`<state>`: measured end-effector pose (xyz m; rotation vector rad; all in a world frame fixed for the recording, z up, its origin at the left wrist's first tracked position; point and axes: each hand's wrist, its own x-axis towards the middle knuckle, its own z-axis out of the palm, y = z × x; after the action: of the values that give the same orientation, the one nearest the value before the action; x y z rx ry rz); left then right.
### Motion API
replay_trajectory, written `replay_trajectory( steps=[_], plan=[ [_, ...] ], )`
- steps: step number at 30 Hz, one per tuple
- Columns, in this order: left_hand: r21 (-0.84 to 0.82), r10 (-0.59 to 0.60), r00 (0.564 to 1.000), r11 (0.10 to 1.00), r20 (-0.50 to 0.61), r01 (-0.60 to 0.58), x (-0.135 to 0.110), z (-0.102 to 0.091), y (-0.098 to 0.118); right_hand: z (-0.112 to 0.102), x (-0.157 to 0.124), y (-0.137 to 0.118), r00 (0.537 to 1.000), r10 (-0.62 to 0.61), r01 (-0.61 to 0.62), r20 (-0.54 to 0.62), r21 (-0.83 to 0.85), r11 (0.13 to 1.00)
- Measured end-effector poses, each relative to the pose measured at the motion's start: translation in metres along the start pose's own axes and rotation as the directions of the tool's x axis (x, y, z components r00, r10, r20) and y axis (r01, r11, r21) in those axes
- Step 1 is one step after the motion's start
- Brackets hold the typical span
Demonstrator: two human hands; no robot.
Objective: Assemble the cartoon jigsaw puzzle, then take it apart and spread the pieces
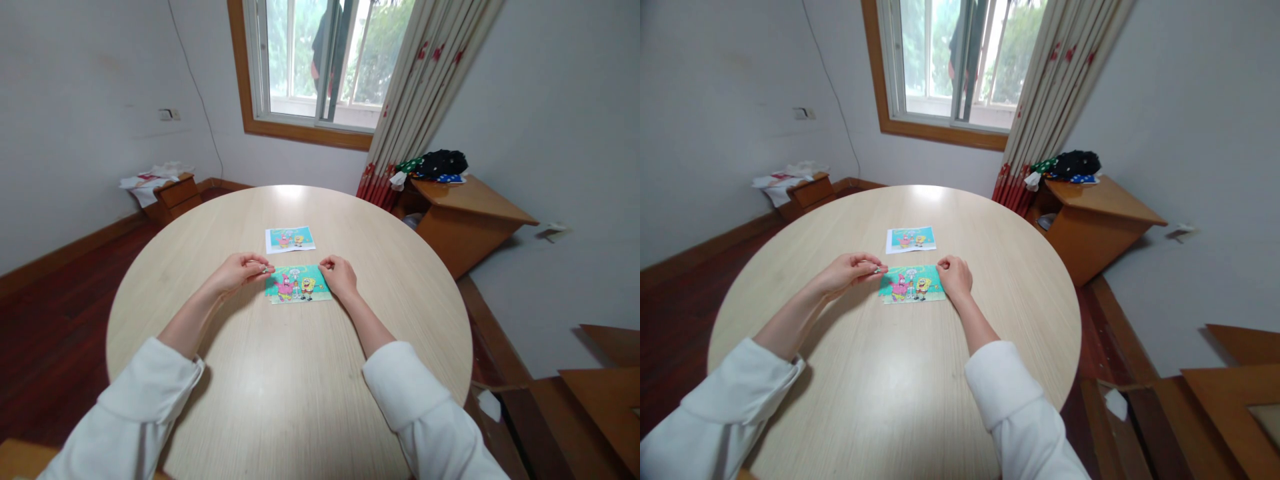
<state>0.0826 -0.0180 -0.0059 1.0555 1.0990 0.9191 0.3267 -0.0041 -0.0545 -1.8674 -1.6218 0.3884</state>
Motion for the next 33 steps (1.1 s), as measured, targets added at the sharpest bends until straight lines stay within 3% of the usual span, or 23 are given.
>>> replay_trajectory(
  steps=[8,19,26,33],
  plan=[
    [0.093,-0.008,1.000,0.996,-0.027,0.010,-0.003,0.002,0.004,0.001,0.000,0.001,1.000,-0.012,0.012,-0.008,0.006,1.000],
    [0.370,0.147,0.986,0.914,0.085,-0.168,-0.004,-0.005,0.004,-0.001,-0.001,-0.002,1.000,-0.007,0.007,0.000,0.002,1.000],
    [0.314,0.071,0.985,0.942,0.156,-0.117,-0.006,-0.010,0.006,-0.001,-0.001,-0.001,1.000,-0.001,0.001,0.006,0.008,1.000],
    [0.234,0.038,0.990,0.970,0.136,-0.069,-0.008,-0.009,0.007,0.000,-0.001,-0.002,1.000,0.004,-0.004,0.000,0.007,1.000]
  ],
)
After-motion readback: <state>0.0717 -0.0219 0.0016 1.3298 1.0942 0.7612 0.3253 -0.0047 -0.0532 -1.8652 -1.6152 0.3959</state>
